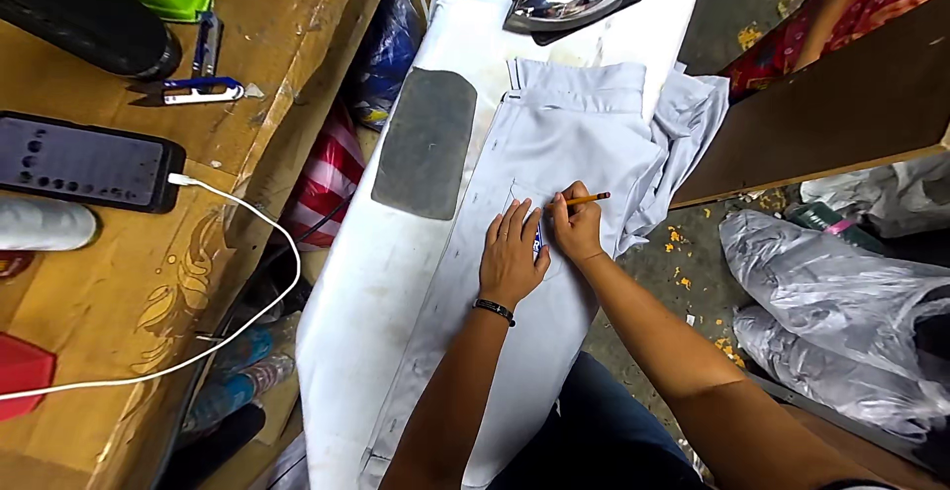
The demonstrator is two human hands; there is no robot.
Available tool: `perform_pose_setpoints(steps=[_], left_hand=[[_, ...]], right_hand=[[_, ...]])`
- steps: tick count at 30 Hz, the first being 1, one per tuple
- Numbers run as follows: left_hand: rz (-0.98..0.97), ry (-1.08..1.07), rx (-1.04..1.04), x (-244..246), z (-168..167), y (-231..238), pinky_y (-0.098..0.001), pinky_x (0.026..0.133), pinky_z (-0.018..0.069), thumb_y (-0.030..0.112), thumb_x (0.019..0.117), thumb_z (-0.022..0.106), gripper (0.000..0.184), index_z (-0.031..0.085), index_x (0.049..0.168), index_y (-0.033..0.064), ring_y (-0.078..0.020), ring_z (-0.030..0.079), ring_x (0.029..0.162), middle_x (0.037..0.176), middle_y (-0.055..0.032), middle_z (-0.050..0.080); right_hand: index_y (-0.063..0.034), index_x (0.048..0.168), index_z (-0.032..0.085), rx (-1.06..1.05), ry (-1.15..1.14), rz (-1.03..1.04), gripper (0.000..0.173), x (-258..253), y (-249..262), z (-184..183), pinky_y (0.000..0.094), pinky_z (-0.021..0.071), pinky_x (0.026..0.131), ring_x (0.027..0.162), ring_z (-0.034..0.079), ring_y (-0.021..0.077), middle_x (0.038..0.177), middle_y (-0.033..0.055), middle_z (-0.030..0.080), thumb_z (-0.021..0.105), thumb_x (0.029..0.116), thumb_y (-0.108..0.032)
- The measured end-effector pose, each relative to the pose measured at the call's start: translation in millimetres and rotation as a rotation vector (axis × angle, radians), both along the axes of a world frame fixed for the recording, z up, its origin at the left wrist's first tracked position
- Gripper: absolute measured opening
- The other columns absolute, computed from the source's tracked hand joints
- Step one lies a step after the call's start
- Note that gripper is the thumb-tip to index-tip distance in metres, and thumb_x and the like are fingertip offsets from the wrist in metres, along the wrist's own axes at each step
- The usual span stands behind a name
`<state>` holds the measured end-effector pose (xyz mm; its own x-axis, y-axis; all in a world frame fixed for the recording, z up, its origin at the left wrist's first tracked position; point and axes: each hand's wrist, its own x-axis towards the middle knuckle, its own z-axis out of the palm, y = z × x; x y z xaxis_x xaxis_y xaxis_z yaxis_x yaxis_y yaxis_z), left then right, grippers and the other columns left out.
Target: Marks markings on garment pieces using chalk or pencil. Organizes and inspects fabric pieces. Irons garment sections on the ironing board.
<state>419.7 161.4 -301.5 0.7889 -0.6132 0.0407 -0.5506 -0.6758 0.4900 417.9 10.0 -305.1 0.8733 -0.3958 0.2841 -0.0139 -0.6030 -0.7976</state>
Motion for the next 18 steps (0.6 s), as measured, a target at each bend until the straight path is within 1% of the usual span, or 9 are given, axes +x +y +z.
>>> perform_pose_setpoints(steps=[4,7,8,10,11,12,14,16,18], left_hand=[[0.006,-0.005,0.000,0.1,-0.2,-0.4,-0.0493,0.124,0.0232,0.036,0.0956,0.056,0.059,0.053,0.148,0.0097,-0.0268,0.030,0.154,0.162,-0.0099,0.041],[0.009,-0.004,-0.003,0.6,-0.9,-0.9,-0.0500,0.124,0.0242,0.035,0.0956,0.056,0.058,0.053,0.148,0.0094,-0.0274,0.031,0.154,0.161,-0.0102,0.042],[0.011,0.003,0.000,0.2,-1.0,-1.1,-0.0501,0.124,0.0240,0.035,0.0958,0.056,0.058,0.053,0.148,0.0094,-0.0271,0.031,0.154,0.161,-0.0099,0.042],[0.012,0.005,-0.002,0.9,-1.9,-1.1,-0.0505,0.124,0.0241,0.035,0.0958,0.056,0.058,0.054,0.147,0.0088,-0.0271,0.031,0.154,0.161,-0.0103,0.042],[0.013,0.004,-0.006,0.9,-2.2,-1.0,-0.0505,0.124,0.0244,0.035,0.0959,0.056,0.058,0.054,0.147,0.0088,-0.0273,0.031,0.154,0.161,-0.0104,0.043],[0.011,0.010,-0.003,1.1,-1.7,-1.0,-0.0501,0.124,0.0237,0.035,0.0961,0.055,0.058,0.053,0.148,0.0096,-0.0269,0.031,0.154,0.162,-0.0099,0.042],[0.009,0.016,0.011,2.0,-0.5,-0.8,-0.0492,0.125,0.0231,0.035,0.0962,0.056,0.058,0.053,0.149,0.0107,-0.0261,0.029,0.155,0.163,-0.0090,0.041],[0.011,0.019,0.023,1.4,-0.5,-2.2,-0.0486,0.125,0.0225,0.036,0.0961,0.056,0.058,0.053,0.149,0.0110,-0.0253,0.028,0.155,0.163,-0.0085,0.040],[0.014,0.051,0.023,-1.3,-2.5,-1.8,-0.0491,0.126,0.0216,0.037,0.0970,0.056,0.057,0.054,0.148,0.0114,-0.0246,0.027,0.156,0.163,-0.0081,0.040]], right_hand=[[-0.0037,0.082,0.051,0.061,0.048,0.048,0.020,2.0,-5.7,2.3,0.0214,0.0391,0.053,0.053,0.046,0.0051,0.062,-0.0001,0.046,0.050,0.1001,-0.011],[-0.0005,0.089,0.053,0.063,0.218,0.088,0.020,9.3,-10.8,16.7,0.0245,0.0458,0.058,0.057,0.053,0.0077,0.066,0.0029,0.052,0.052,0.1048,-0.012],[0.0012,0.088,0.054,-0.003,0.255,0.133,0.022,10.9,-12.0,20.3,0.0304,0.0470,0.059,0.059,0.055,0.0132,0.067,0.0060,0.053,0.052,0.1050,-0.013],[0.0053,0.085,0.057,-0.164,0.260,0.299,0.027,12.9,-17.5,25.5,0.0468,0.0503,0.062,0.065,0.061,0.0298,0.071,0.0159,0.056,0.051,0.1037,-0.013],[0.0057,0.085,0.059,-0.199,0.259,0.388,0.027,14.3,-23.6,28.2,0.0492,0.0512,0.063,0.067,0.063,0.0327,0.073,0.0178,0.058,0.052,0.1036,-0.013],[0.0057,0.086,0.060,-0.189,0.264,0.463,0.026,16.4,-30.8,31.0,0.0482,0.0511,0.064,0.068,0.063,0.0320,0.074,0.0179,0.059,0.053,0.1036,-0.012],[0.0042,0.087,0.059,-0.144,0.270,0.563,0.022,20.1,-39.1,34.6,0.0422,0.0501,0.065,0.067,0.061,0.0259,0.075,0.0152,0.059,0.053,0.1038,-0.009],[0.0042,0.083,0.060,-0.176,0.235,0.631,0.024,20.1,-40.1,35.1,0.0428,0.0529,0.071,0.075,0.063,0.0272,0.080,0.0163,0.060,0.054,0.1033,-0.007],[0.0040,0.084,0.062,-0.242,0.211,0.691,0.023,17.6,-41.9,30.5,0.0435,0.0560,0.076,0.083,0.066,0.0286,0.086,0.0172,0.062,0.054,0.1021,-0.007]])
